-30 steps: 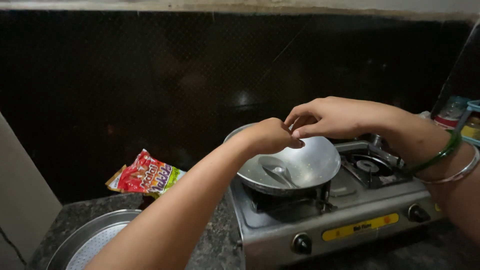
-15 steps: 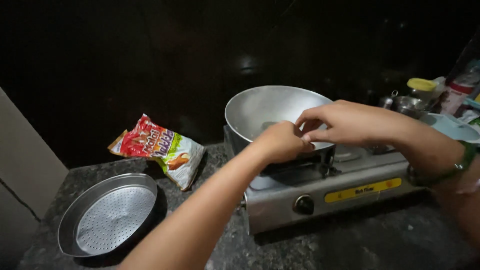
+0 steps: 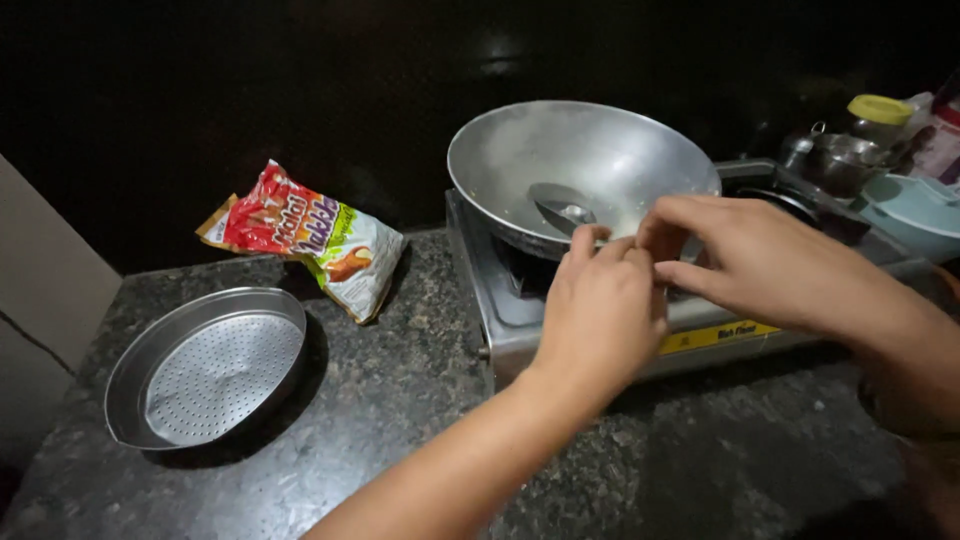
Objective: The person turns on a gas stove, opens a bag, and pours white flakes into a metal bowl to mix them by hand.
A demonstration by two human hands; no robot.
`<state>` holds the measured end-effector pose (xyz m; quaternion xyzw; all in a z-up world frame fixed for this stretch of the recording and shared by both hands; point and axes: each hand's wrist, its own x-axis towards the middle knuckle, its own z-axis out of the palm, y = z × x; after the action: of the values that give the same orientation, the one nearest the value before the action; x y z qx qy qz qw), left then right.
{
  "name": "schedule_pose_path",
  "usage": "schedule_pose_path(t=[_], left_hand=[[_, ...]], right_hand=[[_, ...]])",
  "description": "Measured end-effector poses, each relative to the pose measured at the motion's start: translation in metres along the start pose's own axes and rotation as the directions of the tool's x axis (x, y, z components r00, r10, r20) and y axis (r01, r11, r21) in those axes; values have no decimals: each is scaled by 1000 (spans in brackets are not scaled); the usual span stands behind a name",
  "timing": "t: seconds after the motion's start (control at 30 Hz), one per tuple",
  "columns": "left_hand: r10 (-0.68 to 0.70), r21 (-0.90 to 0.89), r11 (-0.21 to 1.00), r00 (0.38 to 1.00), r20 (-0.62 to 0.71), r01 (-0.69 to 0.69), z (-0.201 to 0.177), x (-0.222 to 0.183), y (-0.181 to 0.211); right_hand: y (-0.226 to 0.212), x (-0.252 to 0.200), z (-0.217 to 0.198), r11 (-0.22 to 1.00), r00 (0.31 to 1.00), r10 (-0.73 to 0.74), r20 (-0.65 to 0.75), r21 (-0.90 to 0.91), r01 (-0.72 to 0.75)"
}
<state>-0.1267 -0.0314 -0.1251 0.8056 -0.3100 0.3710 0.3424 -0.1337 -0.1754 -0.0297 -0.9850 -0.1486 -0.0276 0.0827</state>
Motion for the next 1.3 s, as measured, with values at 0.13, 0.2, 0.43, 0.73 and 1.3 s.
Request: schedule_pose_path(t=[0.13,0.2,0.43,0.73,1.3], left_hand=[[-37,-59,997,998,51,40,2,-14,6],[-37,-107,993,997,62,43,4,-22,5],[-89,-167,979,983,161,116,28,-58,-15],[-418,-59,865,781,464,498,63,-87,-41],[-676,-128,537,516,526,834,66,-94,-45]], right_hand=[[4,-1,9,996,993,91,77,-9,-90],[-2,-2,12,992,986,118,118,-65,-111],[8,-1,56,996,984,72,163,-61,-63],[24,-7,128,994,973,-107,205,9,107],[32,-7,167,944,945,-326,-32,39,327]])
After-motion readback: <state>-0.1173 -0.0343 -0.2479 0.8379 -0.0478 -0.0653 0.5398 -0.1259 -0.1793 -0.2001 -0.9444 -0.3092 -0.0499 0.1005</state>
